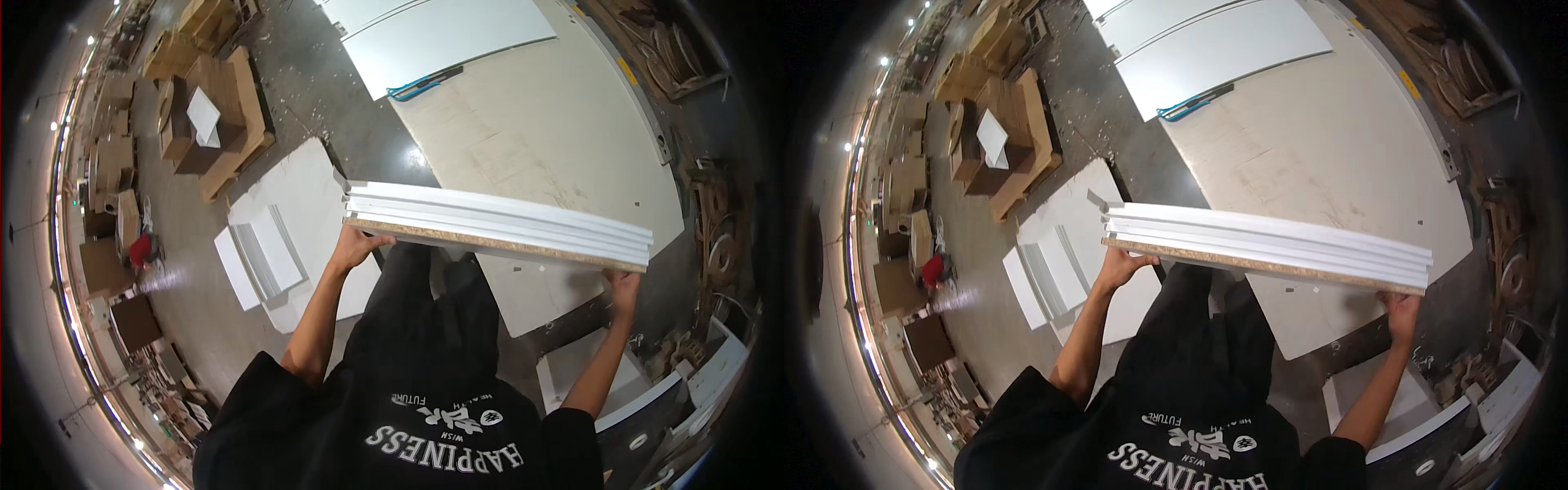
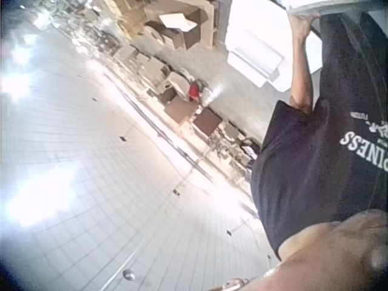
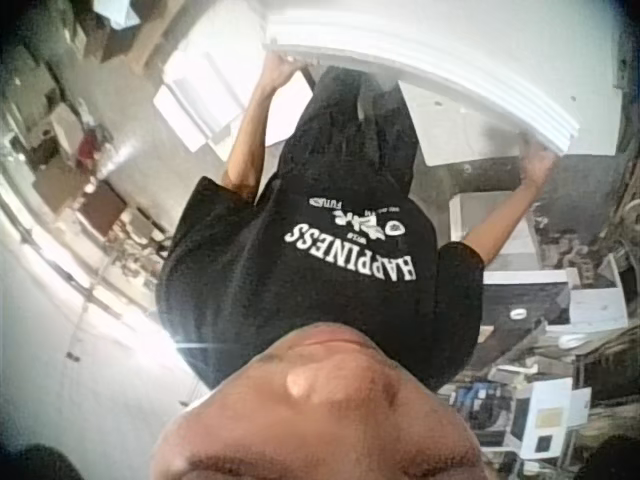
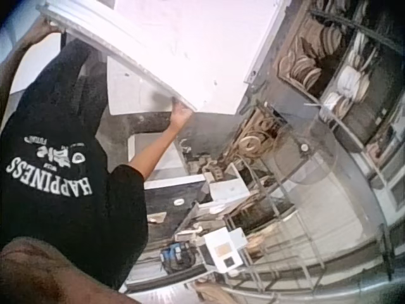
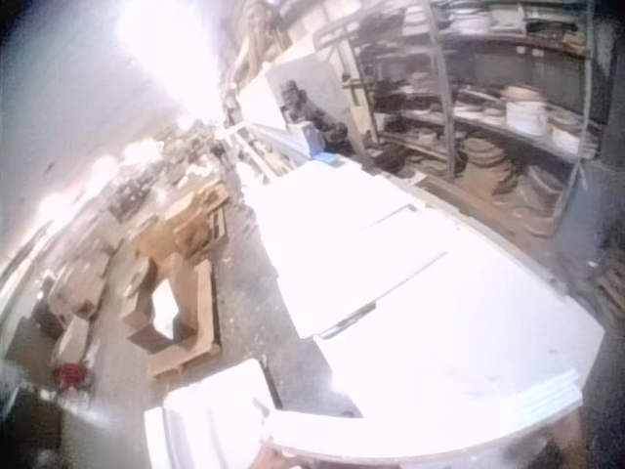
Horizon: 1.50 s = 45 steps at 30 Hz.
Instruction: The recorder is using a utility knife to trim or scrape the edges of white wooden furniture panels in a workshop environment.
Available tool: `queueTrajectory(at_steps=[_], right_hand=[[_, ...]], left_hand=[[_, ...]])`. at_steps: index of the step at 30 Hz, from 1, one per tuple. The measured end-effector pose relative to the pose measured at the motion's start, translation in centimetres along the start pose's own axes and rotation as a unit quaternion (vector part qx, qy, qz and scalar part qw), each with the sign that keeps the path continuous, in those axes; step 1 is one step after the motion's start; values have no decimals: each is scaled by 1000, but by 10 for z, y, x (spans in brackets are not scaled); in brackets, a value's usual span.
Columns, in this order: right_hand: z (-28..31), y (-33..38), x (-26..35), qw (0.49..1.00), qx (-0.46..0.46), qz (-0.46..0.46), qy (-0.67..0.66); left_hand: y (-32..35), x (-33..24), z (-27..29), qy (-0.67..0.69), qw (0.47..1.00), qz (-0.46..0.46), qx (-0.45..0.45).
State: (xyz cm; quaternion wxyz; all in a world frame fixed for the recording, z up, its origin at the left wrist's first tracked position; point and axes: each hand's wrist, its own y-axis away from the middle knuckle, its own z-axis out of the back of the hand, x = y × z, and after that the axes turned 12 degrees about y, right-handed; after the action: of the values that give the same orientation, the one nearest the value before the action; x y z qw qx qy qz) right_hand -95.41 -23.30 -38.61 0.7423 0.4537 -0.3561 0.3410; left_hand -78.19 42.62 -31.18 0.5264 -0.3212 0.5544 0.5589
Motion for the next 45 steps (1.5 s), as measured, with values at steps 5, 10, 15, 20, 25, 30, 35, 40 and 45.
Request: queueTrajectory(at_steps=[5, 10, 15, 20, 25, 30, 35, 40, 45], right_hand=[[-37, 39, 91, 996, 24, 79, 29], [-38, 45, 97, 984, 26, 158, 82], [-33, 26, 28, 987, -6, 102, -122], [-4, -26, 6, 983, 12, 115, -144], [-17, 3, 70, 983, 11, 179, -40], [-19, 36, 108, 981, -7, 185, -61], [-18, 29, 102, 982, -4, 172, -77], [-4, 15, 82, 982, 37, 171, -76], [1, 12, 74, 985, 37, 155, -71]], left_hand=[[24, 1, -2, 20, 999, 34, 16], [40, -14, -7, 83, 996, -27, -16], [37, -6, -14, 150, 988, 6, -40], [2, -7, -25, 183, 983, 16, -21], [18, -23, -31, 196, 979, -45, -42], [35, -45, -34, 204, 977, -53, -22], [34, -50, -39, 217, 971, -87, -46], [32, -44, -35, 226, 968, -105, -18], [32, -33, -31, 211, 970, -121, -14]])
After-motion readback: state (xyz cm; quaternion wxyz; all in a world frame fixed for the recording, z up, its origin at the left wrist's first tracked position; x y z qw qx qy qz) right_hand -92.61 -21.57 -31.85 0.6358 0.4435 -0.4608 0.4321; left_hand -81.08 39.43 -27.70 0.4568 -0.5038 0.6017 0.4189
